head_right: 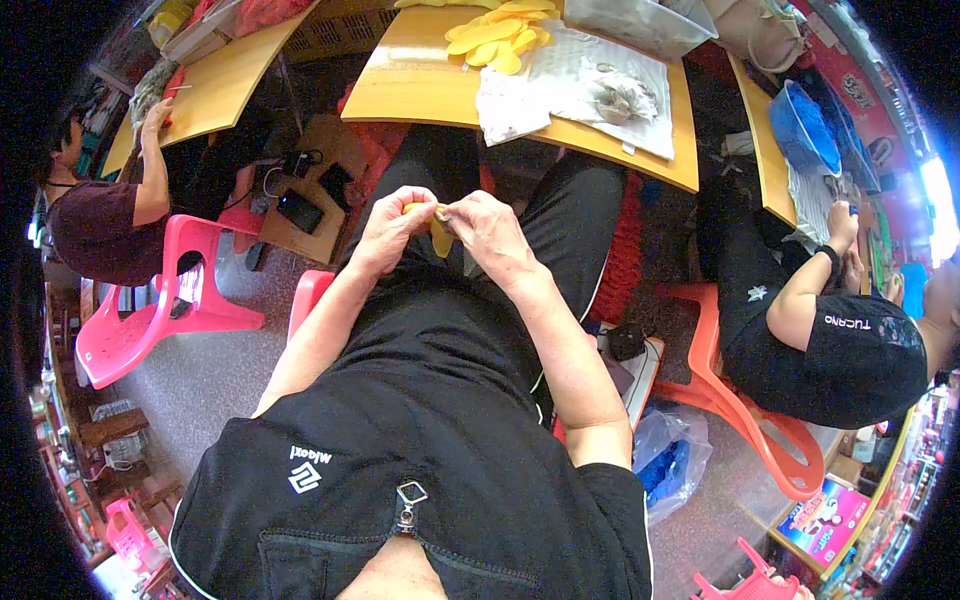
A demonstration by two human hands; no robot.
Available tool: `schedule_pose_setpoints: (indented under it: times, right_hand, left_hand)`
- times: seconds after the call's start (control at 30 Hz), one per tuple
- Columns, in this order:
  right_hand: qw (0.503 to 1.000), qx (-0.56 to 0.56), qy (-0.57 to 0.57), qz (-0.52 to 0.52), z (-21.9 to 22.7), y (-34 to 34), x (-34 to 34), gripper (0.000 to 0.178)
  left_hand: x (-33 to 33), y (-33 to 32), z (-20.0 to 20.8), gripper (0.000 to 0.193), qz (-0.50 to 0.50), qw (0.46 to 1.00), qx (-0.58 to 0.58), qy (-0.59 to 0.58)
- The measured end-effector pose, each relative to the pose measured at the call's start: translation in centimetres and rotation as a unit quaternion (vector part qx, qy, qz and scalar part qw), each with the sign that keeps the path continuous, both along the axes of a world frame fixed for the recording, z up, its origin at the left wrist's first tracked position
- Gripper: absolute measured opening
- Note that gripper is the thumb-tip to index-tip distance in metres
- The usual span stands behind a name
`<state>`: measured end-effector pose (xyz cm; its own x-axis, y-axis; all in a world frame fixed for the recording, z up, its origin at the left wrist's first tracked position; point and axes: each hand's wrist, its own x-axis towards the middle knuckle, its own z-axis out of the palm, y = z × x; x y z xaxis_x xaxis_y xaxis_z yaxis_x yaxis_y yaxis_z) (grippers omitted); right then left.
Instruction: Assembling leather petals onto a wooden stick to create artificial flowers.
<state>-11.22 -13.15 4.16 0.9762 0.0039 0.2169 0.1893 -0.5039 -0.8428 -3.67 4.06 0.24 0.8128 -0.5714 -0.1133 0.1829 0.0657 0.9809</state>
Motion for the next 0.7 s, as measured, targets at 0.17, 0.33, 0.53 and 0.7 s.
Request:
schedule_pose_setpoints:
  times: [0.17,0.33,0.53,0.7]
  right_hand:
    - [0.993,-0.103,-0.05,-0.018,-1.0,0.5,-0.1,0.013]
    - [0.993,-0.104,-0.022,0.041,-1.1,-1.0,-0.1,0.015]
    - [0.975,0.141,0.172,0.0,-2.1,-1.0,0.6,0.02]
    - [0.949,0.242,0.201,-0.019,-3.2,-0.7,1.4,0.022]
  left_hand:
    - [-0.1,0.0,-0.2,0.011,0.0,0.997,0.044,-0.057]
    - [-0.3,-0.1,-0.5,0.012,0.006,0.994,0.065,-0.088]
    - [-0.1,0.1,0.5,0.011,0.004,0.991,-0.019,0.136]
    - [0.1,-0.2,-1.3,0.018,0.091,0.992,0.02,-0.081]
